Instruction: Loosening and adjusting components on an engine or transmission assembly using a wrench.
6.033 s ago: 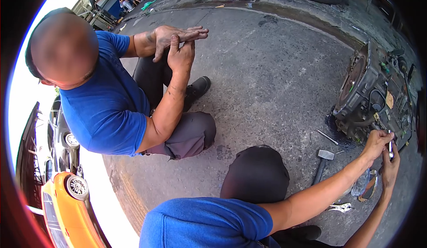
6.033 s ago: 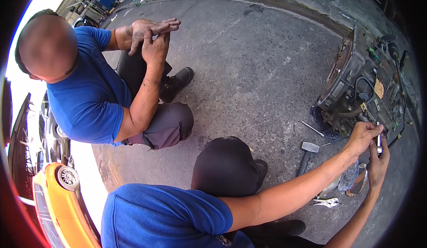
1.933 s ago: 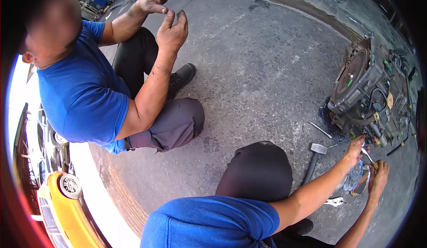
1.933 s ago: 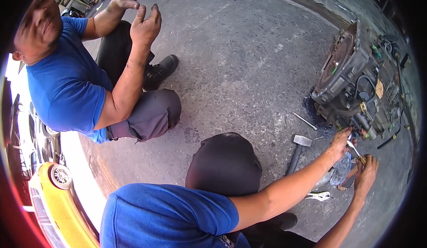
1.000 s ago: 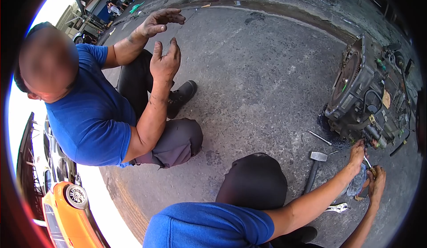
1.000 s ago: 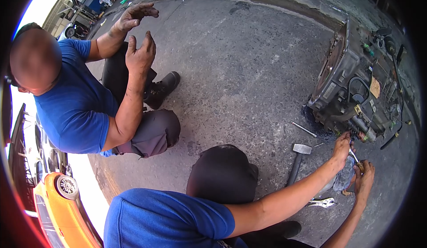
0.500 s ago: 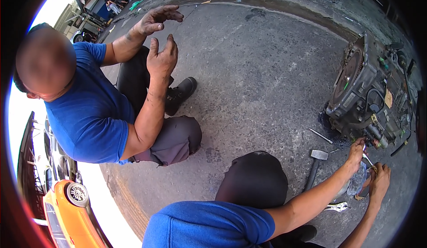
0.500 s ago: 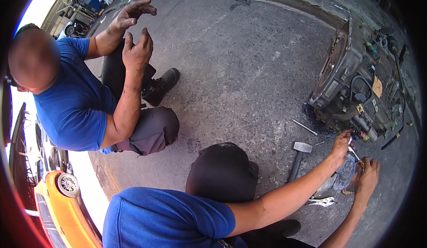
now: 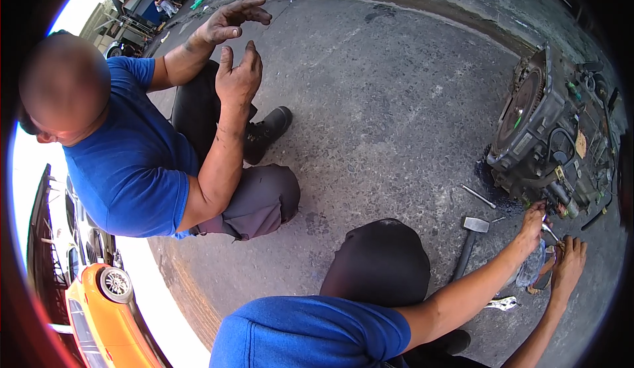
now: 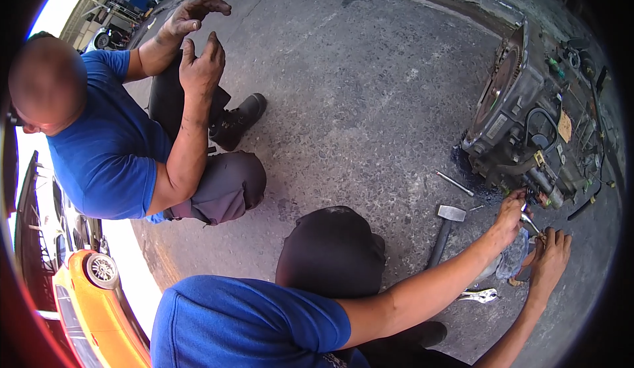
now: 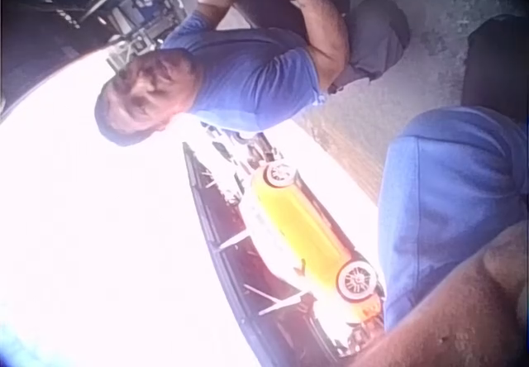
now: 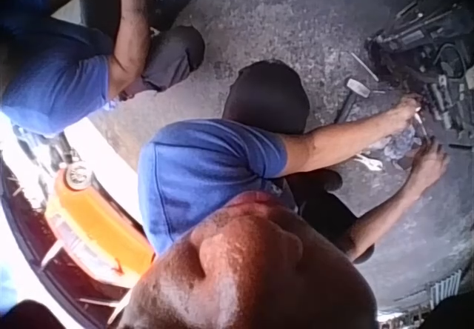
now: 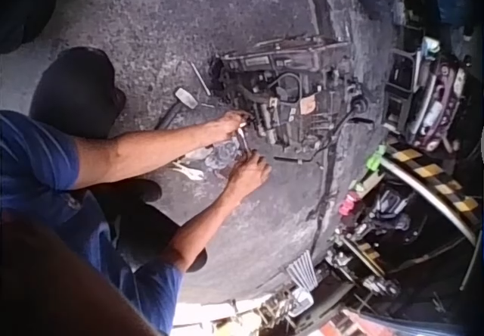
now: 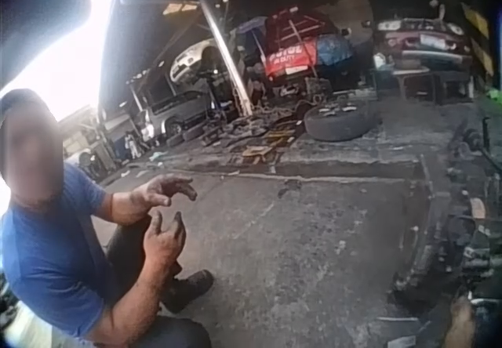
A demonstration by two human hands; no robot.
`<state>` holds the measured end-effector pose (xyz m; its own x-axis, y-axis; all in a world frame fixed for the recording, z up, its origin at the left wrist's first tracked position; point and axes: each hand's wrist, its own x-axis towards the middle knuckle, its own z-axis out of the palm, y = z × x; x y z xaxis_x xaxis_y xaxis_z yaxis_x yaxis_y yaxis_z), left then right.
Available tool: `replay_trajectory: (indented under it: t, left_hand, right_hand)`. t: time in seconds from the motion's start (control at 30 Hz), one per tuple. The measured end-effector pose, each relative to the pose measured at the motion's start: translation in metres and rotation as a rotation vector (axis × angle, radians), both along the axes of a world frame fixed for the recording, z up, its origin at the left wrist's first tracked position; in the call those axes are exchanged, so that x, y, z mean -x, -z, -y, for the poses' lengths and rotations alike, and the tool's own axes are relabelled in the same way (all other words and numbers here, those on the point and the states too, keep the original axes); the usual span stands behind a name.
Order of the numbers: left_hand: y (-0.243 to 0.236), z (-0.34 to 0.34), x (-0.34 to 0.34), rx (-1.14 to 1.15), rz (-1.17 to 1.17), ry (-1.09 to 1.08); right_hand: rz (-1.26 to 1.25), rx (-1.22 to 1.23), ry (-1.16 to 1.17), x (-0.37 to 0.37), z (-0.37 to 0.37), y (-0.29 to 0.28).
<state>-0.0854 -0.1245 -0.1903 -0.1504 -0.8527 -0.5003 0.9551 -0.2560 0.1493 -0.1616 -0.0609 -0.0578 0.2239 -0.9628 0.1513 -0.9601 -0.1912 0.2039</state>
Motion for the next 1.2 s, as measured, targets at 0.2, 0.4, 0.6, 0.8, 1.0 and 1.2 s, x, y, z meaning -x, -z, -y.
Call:
replay_trajectory:
  t: [0.2, 0.4, 0.6, 0.8, 1.0, 1.2]
  left_hand:
    - [0.008, 0.002, 0.002, -0.007, -0.177, -0.09]
    - [-0.02, -0.015, 0.001, -0.163, -0.477, 0.064]
    - [-0.021, -0.004, -0.024, -0.124, -0.448, 0.043]
    - [-0.016, -0.013, -0.013, -0.076, -0.497, 0.037]
    - [-0.02, -0.017, -0.018, -0.121, -0.482, 0.01]
    - [-0.023, -0.015, -0.017, -0.059, -0.218, -0.002]
  right_hand:
    - [0.039, -0.027, 0.041, -0.001, -0.003, -0.005]
    - [0.029, -0.055, 0.035, 0.01, 0.0, 0.002]
    - [-0.053, 0.055, -0.047, -0.013, 0.011, -0.009]
    - [-0.051, -0.019, 0.036, 0.004, 0.001, 0.001]
    - [-0.048, -0.062, 0.029, -0.004, 0.001, -0.005]
    - [0.316, -0.3, 0.2, 0.019, 0.006, 0.039]
